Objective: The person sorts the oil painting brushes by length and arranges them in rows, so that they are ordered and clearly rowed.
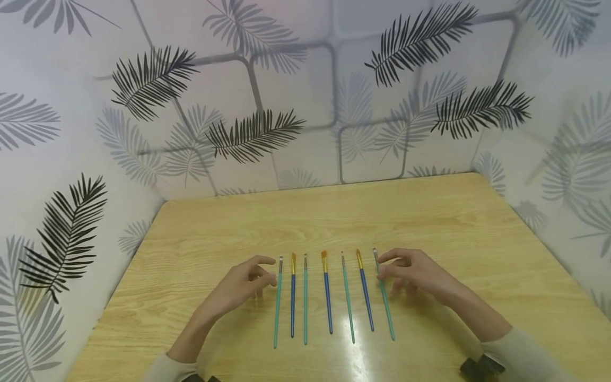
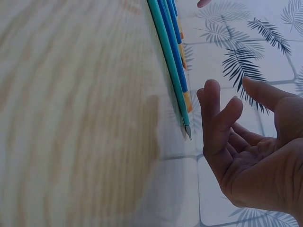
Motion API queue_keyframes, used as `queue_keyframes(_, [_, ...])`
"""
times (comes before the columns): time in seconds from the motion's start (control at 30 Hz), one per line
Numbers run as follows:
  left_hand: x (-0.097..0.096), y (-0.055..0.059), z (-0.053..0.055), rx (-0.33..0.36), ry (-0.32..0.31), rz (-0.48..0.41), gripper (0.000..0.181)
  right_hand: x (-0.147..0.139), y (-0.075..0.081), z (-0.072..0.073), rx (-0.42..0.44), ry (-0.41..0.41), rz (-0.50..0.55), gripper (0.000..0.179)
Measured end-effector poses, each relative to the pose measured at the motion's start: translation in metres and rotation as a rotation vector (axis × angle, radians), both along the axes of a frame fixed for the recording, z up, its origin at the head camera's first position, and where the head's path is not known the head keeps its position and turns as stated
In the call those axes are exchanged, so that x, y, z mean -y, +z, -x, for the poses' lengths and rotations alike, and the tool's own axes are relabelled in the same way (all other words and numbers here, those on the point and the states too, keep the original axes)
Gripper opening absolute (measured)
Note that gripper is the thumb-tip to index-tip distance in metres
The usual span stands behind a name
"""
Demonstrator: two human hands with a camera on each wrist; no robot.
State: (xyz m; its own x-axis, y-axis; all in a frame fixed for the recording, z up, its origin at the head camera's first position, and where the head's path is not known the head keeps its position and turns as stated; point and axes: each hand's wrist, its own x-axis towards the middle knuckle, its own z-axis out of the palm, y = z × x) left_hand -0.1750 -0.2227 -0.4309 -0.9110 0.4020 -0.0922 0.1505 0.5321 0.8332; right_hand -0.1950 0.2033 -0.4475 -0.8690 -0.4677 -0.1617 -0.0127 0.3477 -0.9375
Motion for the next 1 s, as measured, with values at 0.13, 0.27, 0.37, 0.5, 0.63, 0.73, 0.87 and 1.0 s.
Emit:
queue_keyframes(0.13, [-0.002, -0.002, 0.0, 0.01, 0.0, -0.003, 0.051, 0.002, 0.001, -0.002, 0.017, -0.009, 0.0, 0.053])
queue_keyframes(0.27, [-0.004, -0.004, 0.0, 0.014, 0.003, -0.002, 0.049, 0.004, 0.003, -0.003, 0.033, -0.02, -0.001, 0.053])
queue_keyframes(0.37, [-0.006, -0.004, 0.001, 0.018, 0.007, 0.002, 0.048, 0.005, 0.004, -0.003, 0.04, -0.027, -0.006, 0.053])
queue_keyframes(0.5, [-0.009, -0.003, 0.002, 0.031, 0.01, -0.007, 0.045, 0.008, 0.004, -0.002, 0.045, -0.034, -0.018, 0.052])
queue_keyframes(0.63, [-0.013, -0.004, 0.003, 0.038, 0.003, -0.009, 0.046, 0.012, 0.005, -0.002, 0.049, -0.04, -0.029, 0.052])
queue_keyframes(0.73, [-0.015, -0.005, 0.004, 0.033, 0.003, 0.005, 0.047, 0.014, 0.005, -0.003, 0.055, -0.039, -0.031, 0.051])
queue_keyframes(0.87, [-0.017, -0.008, 0.005, 0.032, 0.006, 0.012, 0.048, 0.016, 0.005, -0.003, 0.055, -0.03, -0.032, 0.05])
queue_keyframes(1.0, [-0.019, -0.009, 0.005, 0.026, 0.007, 0.027, 0.047, 0.018, 0.004, -0.002, 0.055, -0.04, -0.048, 0.048])
